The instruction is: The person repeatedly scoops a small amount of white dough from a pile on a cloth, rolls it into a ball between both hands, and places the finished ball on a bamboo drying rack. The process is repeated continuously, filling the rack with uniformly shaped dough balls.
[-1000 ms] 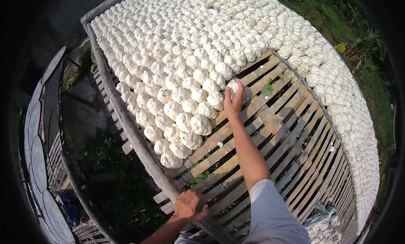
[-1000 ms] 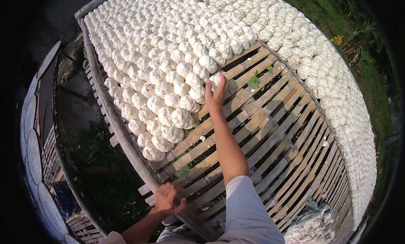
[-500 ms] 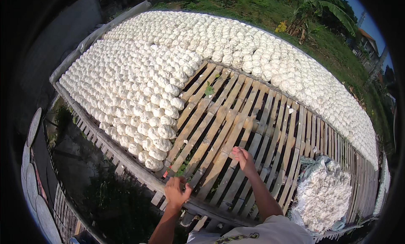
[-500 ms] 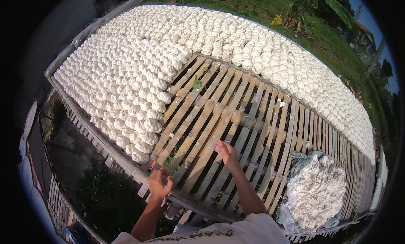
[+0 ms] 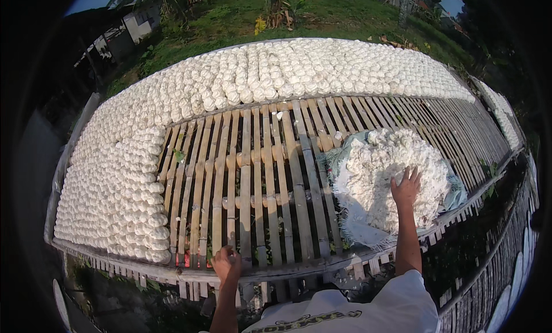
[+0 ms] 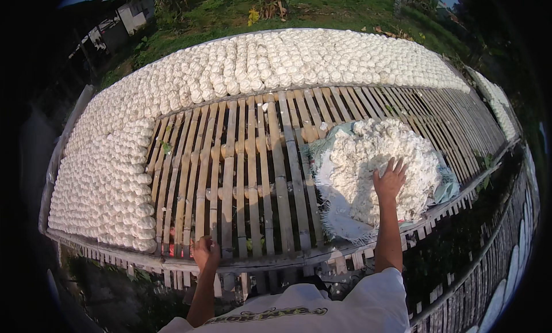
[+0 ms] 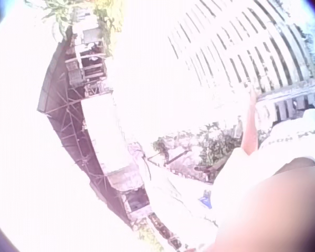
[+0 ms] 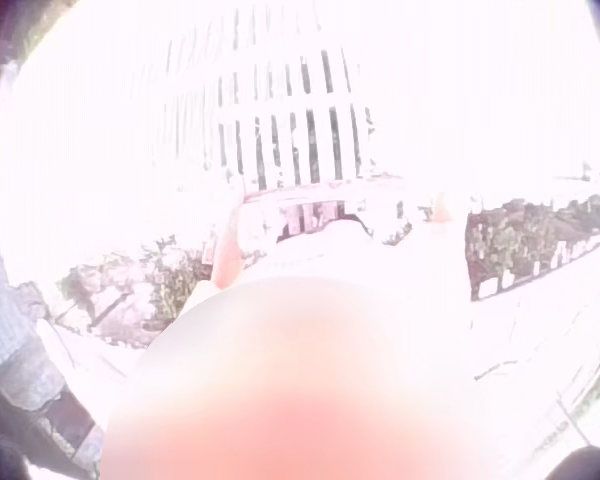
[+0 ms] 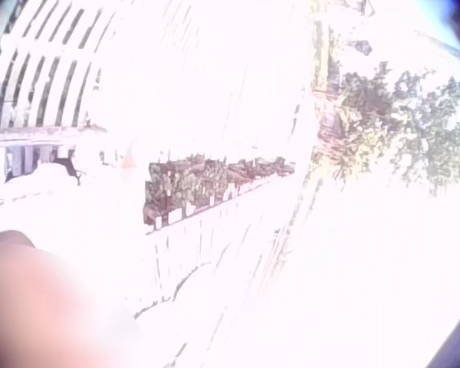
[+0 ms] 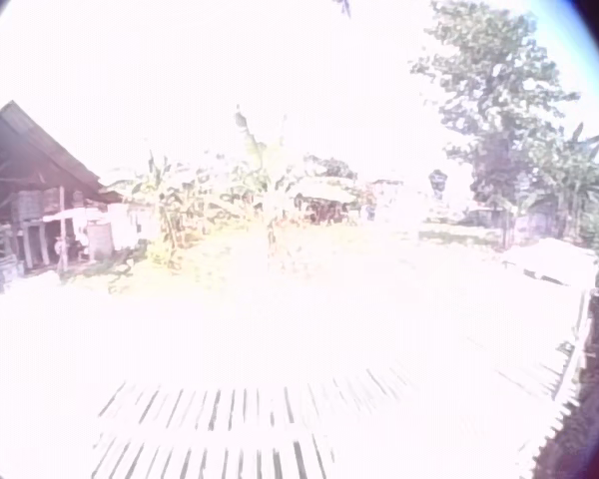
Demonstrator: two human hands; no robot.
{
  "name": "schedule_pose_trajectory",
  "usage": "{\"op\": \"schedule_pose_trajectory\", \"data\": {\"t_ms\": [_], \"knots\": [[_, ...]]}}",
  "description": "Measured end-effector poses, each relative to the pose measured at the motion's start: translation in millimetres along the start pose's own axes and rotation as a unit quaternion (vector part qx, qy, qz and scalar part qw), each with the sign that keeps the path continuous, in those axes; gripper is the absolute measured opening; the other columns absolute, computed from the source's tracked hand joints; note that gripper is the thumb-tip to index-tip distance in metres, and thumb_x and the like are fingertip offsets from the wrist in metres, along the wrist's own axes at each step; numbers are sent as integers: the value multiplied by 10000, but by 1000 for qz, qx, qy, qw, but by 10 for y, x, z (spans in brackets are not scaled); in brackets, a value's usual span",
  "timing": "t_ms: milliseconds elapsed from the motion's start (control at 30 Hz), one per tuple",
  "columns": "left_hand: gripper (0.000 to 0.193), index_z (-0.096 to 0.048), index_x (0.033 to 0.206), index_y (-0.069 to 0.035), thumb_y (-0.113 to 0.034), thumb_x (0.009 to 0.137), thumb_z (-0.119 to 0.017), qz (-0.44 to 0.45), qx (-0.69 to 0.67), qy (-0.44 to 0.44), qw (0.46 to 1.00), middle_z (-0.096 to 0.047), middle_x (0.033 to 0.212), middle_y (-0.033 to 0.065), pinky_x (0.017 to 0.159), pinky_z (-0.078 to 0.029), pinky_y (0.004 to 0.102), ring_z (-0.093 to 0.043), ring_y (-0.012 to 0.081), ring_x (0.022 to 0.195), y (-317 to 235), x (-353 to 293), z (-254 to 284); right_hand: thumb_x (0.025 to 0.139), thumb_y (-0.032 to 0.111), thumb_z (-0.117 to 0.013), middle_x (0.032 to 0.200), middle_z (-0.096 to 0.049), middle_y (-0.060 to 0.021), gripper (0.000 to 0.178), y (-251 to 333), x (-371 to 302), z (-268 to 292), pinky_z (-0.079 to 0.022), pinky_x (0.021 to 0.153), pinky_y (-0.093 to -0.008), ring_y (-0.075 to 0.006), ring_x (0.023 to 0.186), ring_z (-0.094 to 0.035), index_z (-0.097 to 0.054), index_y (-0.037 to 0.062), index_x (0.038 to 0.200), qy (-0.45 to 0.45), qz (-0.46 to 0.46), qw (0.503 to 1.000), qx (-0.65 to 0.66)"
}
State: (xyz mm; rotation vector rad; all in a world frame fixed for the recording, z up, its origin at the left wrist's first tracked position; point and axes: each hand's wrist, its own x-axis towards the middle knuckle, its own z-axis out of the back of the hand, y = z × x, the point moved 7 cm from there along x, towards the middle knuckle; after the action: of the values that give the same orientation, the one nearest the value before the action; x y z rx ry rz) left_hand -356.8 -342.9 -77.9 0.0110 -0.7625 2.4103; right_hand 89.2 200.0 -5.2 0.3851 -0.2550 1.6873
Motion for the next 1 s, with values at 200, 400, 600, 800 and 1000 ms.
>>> {"op": "schedule_pose_trajectory", "data": {"t_ms": [200, 400, 600, 800, 1000], "knots": [[259, -687, 1142, -55, -147, 900, -686, -21, -106, 72, 992, -748, 899, 96, 860, -537, 455, -727, 322, 869, -1095, -362, -670, 926, 436, -711, 1600, -421, -251, 803, -179, -42, -552, -364, 1212, -507, -411, 1523, -347, -474, -56, 1515, 83, 19, 996, -32], [280, -683, 1158, -20, -152, 912, -658, 37, -127, 65, 989, -743, 896, 160, 773, -561, 434, -730, 338, 815, -1062, -313, -696, 929, 381, -706, 1537, -498, -203, 604, -300, 787, -78, -522, 1059, -450, -348, 1441, -468, -599, 13, 1397, 182, 65, 978, 82], [279, -677, 1160, -32, -160, 913, -659, 13, -82, 80, 993, -726, 864, 159, 753, -553, 445, -723, 332, 794, -1079, -339, -710, 968, 486, -614, 1600, -478, -143, 667, 433, 1295, -278, -288, 1251, -530, -320, 1532, -370, -554, 92, 1503, 156, 320, 930, -88], [311, -681, 1150, -41, -175, 870, -707, 33, 7, 72, 997, -754, 893, 175, 783, -578, 484, -745, 375, 847, -1092, -339, -693, 1010, 341, -618, 1533, -559, -93, 506, 553, 1263, -732, -373, 1159, -503, -312, 1361, -556, -579, 141, 1474, 292, 333, 870, -215], [261, -698, 1100, -35, -167, 875, -708, 45, -6, 46, 998, -767, 945, 182, 818, -581, 479, -752, 380, 899, -1150, -349, -665, 987, 481, -594, 1587, -488, -115, 640, 520, 1197, -609, -391, 1145, -461, -319, 1406, -510, -550, 82, 1486, 196, 371, 893, -164]]}}
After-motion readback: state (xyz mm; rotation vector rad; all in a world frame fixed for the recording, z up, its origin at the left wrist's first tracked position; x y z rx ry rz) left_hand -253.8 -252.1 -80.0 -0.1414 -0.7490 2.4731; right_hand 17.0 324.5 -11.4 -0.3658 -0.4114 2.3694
